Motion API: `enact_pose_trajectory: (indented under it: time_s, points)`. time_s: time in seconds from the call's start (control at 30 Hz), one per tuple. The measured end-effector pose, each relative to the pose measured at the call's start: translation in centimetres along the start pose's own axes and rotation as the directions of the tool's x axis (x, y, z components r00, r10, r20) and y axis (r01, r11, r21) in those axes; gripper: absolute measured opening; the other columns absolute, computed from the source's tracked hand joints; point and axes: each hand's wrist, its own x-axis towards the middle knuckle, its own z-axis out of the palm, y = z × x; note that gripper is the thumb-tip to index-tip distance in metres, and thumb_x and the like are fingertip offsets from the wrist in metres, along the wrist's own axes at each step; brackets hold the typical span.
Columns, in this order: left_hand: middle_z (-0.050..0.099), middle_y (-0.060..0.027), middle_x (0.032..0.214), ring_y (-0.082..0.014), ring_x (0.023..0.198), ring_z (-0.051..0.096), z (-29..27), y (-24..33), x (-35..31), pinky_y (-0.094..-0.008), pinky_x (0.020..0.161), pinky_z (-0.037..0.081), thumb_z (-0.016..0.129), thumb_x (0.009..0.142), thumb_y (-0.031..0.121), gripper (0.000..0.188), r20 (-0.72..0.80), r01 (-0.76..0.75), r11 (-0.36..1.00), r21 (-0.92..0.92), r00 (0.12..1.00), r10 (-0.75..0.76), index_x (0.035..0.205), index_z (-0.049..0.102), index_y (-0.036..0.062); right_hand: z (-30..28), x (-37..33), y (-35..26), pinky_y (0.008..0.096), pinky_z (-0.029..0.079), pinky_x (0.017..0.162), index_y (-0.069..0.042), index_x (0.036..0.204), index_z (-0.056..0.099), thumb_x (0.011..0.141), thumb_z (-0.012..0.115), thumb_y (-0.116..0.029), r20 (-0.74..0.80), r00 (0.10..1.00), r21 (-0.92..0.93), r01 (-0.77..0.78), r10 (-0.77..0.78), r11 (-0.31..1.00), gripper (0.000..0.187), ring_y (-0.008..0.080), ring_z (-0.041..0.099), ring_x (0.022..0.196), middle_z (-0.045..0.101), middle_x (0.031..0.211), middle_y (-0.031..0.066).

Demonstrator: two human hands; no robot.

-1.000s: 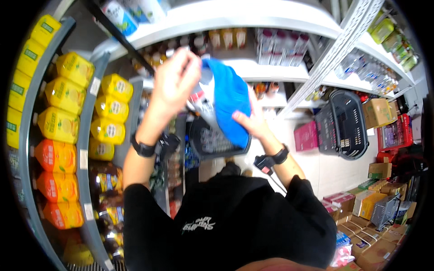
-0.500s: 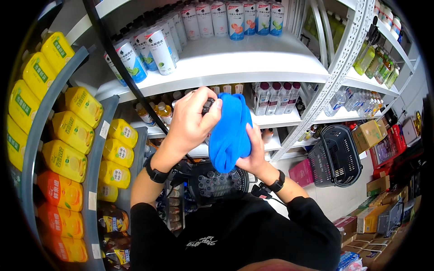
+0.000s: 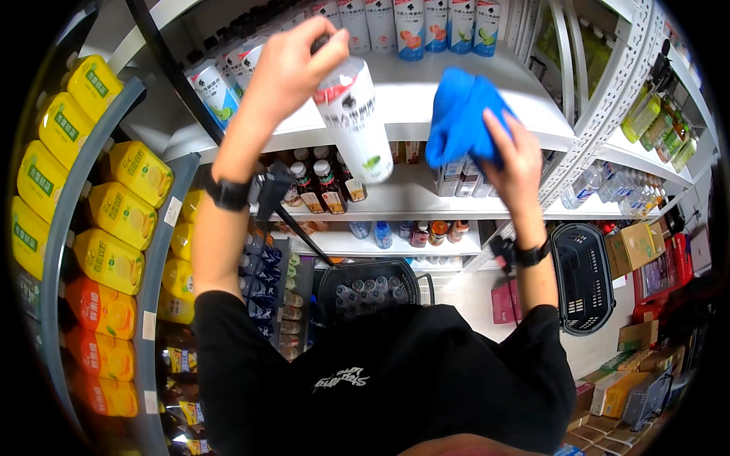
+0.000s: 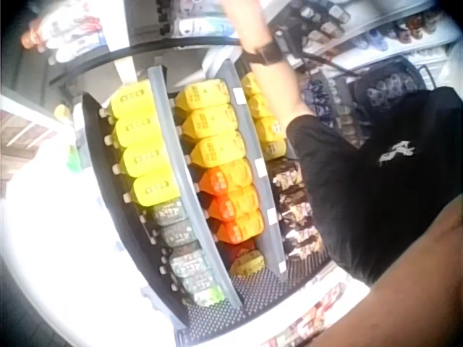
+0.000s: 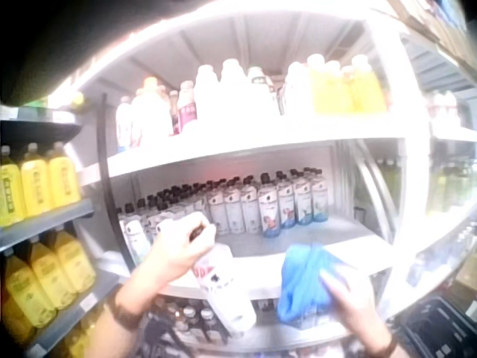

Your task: The person takes bottles from a black basket and places them onto a white shelf. They use a blue cloth to wipe the shelf surface between placements. The person repeats this process, moving bottles from the basket to the shelf and wiping the area.

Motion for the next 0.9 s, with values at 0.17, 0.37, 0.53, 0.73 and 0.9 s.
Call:
enact_pose_trajectory:
  time_s: [0.17,0.37,0.53,0.73,0.9]
  points:
    - [0.055,-0.0038,0.068,-0.0106,0.064,0.05,-0.1,-3.3,4.6,-0.0276,0.06,0.043,0.052,0.098,0.035,0.034,0.126,0.024,0.989,0.143,0.991,-0.043,0.094,0.058,0.0016,2.7,3.8,7.4,0.0423,0.042,0.094,-0.023,0.136,0.053,0.073,0.075,-0.017,0.107,0.994,-0.214,0.019,0.005,0.977,0.067,0.0306,0.058,0.111,0.06,0.121,0.0137]
    - [0.06,-0.0086,0.082,-0.0165,0.079,0.058,-0.5,-7.1,7.1,-0.0293,0.073,0.047,0.049,0.1,0.031,0.032,0.222,0.055,0.987,0.153,0.971,-0.089,0.101,0.058,0.0005,6.8,2.0,12.0,0.0458,0.046,0.092,-0.018,0.131,0.057,0.088,0.061,-0.039,0.305,0.921,-0.261,-0.163,0.241,0.952,0.049,0.0342,0.055,0.116,0.058,0.127,0.0177]
    - [0.065,-0.0146,0.102,-0.0232,0.094,0.061,-1.6,-11.4,8.3,-0.0314,0.086,0.047,0.045,0.101,0.031,0.038,0.26,0.093,0.958,0.273,0.951,-0.167,0.115,0.058,-0.0018,6.6,1.8,10.8,0.0449,0.041,0.1,-0.016,0.131,0.057,0.088,0.06,-0.038,0.261,0.931,-0.225,-0.197,0.254,0.954,0.048,0.0335,0.054,0.118,0.056,0.128,0.0194]
    - [0.064,-0.0166,0.112,-0.0257,0.104,0.06,-0.2,-11.4,9.4,-0.0311,0.094,0.043,0.045,0.099,0.029,0.039,0.327,0.119,0.92,0.374,0.911,-0.25,0.122,0.057,-0.0002,6.9,1.8,10.8,0.0444,0.04,0.1,-0.015,0.131,0.057,0.088,0.061,-0.037,0.265,0.923,-0.23,-0.221,0.279,0.948,0.049,0.0334,0.053,0.119,0.056,0.128,0.0198]
    - [0.064,-0.0166,0.112,-0.0298,0.103,0.06,0.2,-14.2,9.1,-0.0333,0.092,0.044,0.044,0.101,0.03,0.037,0.339,-0.03,0.902,0.43,0.932,-0.13,0.12,0.058,0.0022,6.6,2.0,11.2,0.0448,0.042,0.098,-0.016,0.131,0.057,0.087,0.062,-0.037,0.287,0.919,-0.187,-0.222,0.269,0.957,0.049,0.0351,0.054,0.116,0.056,0.129,0.0194]
